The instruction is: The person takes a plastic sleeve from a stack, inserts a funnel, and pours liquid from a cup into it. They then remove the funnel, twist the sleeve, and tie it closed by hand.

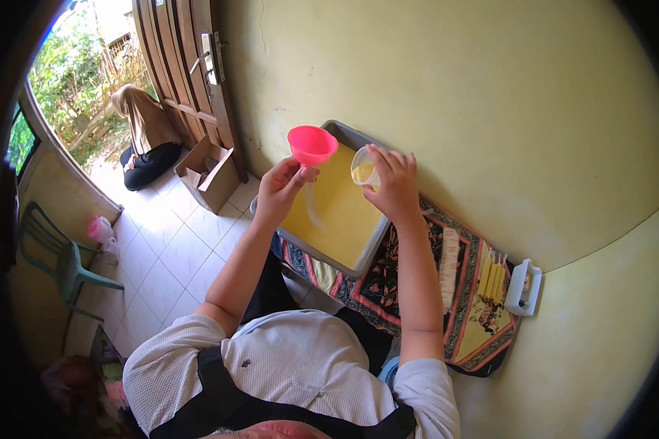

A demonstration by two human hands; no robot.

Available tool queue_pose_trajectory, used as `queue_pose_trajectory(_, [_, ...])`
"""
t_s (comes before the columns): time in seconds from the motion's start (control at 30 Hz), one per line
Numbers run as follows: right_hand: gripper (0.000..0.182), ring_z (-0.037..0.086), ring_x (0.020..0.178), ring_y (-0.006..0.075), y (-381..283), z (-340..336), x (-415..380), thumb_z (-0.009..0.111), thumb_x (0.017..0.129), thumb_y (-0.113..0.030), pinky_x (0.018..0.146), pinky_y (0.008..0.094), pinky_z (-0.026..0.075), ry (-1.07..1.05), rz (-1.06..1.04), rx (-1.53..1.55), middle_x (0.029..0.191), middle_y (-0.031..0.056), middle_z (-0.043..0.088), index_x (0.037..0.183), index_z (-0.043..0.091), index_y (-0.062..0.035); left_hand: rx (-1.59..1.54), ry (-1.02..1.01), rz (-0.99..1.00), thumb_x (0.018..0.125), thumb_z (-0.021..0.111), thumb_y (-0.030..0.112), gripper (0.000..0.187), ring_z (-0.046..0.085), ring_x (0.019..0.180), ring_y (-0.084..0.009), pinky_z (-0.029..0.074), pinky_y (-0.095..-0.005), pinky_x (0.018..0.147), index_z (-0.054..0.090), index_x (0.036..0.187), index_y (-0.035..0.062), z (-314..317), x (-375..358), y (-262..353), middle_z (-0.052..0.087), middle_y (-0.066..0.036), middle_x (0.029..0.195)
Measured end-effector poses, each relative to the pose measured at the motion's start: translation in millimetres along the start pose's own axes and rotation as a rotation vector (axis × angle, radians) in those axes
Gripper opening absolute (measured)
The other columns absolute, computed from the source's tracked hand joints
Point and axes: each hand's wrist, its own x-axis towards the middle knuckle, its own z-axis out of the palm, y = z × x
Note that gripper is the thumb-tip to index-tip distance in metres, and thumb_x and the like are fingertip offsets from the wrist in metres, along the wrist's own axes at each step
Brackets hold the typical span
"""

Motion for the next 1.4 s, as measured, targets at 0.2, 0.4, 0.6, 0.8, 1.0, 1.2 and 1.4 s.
queue_pose_trajectory(0.2, [0.092,0.058,0.138,0.0268,0,-4,4,0.089,0.076,-0.021,0.124,0.0654,0.035,-0.016,-0.005,-0.029,0.152,0.0024,0.064,0.160,0.053,-0.0179,0.015,-0.014,-0.002,0.112,0.070,0.021,0.039,0.073,0.107,-0.0129,0.059,-0.0299,0.098,0.065,0.139,-0.0069,1,-2,-4,0.079,-0.007,0.116])
queue_pose_trajectory(0.4, [0.090,0.061,0.136,0.0283,-1,-17,15,0.088,0.075,-0.021,0.122,0.0664,0.037,0.041,-0.006,-0.003,0.149,0.0062,0.066,0.159,0.055,-0.0161,0.006,-0.015,-0.040,0.113,0.070,0.022,0.039,0.073,0.109,-0.0125,0.059,-0.0300,0.100,0.065,0.139,-0.0061,5,-3,-1,0.079,-0.006,0.116])
queue_pose_trajectory(0.6, [0.089,0.063,0.135,0.0325,-4,-41,31,0.087,0.077,-0.021,0.122,0.0683,0.038,0.137,0.054,0.104,0.148,0.0110,0.067,0.160,0.054,-0.0140,0.018,-0.051,-0.055,0.113,0.069,0.022,0.037,0.074,0.108,-0.0124,0.059,-0.0300,0.099,0.066,0.137,-0.0052,11,-3,-9,0.080,-0.007,0.116])
queue_pose_trajectory(0.8, [0.092,0.063,0.138,0.0319,-18,-78,53,0.088,0.078,-0.017,0.125,0.0692,0.036,0.237,-0.006,0.163,0.150,0.0115,0.066,0.162,0.051,-0.0142,0.028,-0.074,-0.050,0.113,0.069,0.021,0.034,0.073,0.106,-0.0115,0.059,-0.0298,0.097,0.066,0.135,-0.0052,18,-1,-16,0.080,-0.007,0.113])
queue_pose_trajectory(1.0, [0.093,0.062,0.140,0.0312,-33,-106,68,0.089,0.077,-0.013,0.128,0.0671,0.033,0.220,-0.083,0.055,0.152,0.0092,0.065,0.162,0.052,-0.0160,-0.003,-0.088,-0.053,0.113,0.068,0.021,0.034,0.073,0.105,-0.0113,0.058,-0.0300,0.096,0.066,0.135,-0.0051,29,2,-14,0.079,-0.006,0.112])
queue_pose_trajectory(1.2, [0.095,0.061,0.141,0.0259,-40,-116,73,0.089,0.077,-0.012,0.129,0.0688,0.030,0.168,-0.125,-0.020,0.154,0.0040,0.063,0.163,0.051,-0.0205,0.011,-0.103,-0.040,0.114,0.068,0.022,0.035,0.072,0.104,-0.0115,0.058,-0.0300,0.097,0.066,0.136,-0.0052,32,7,-11,0.078,-0.006,0.112])
queue_pose_trajectory(1.4, [0.096,0.060,0.140,0.0226,-43,-114,72,0.090,0.076,-0.013,0.128,0.0696,0.030,0.171,-0.132,-0.041,0.155,-0.0008,0.062,0.163,0.050,-0.0224,-0.016,-0.116,-0.041,0.114,0.067,0.023,0.035,0.072,0.107,-0.0120,0.058,-0.0307,0.098,0.066,0.136,-0.0049,32,10,-10,0.077,-0.006,0.114])
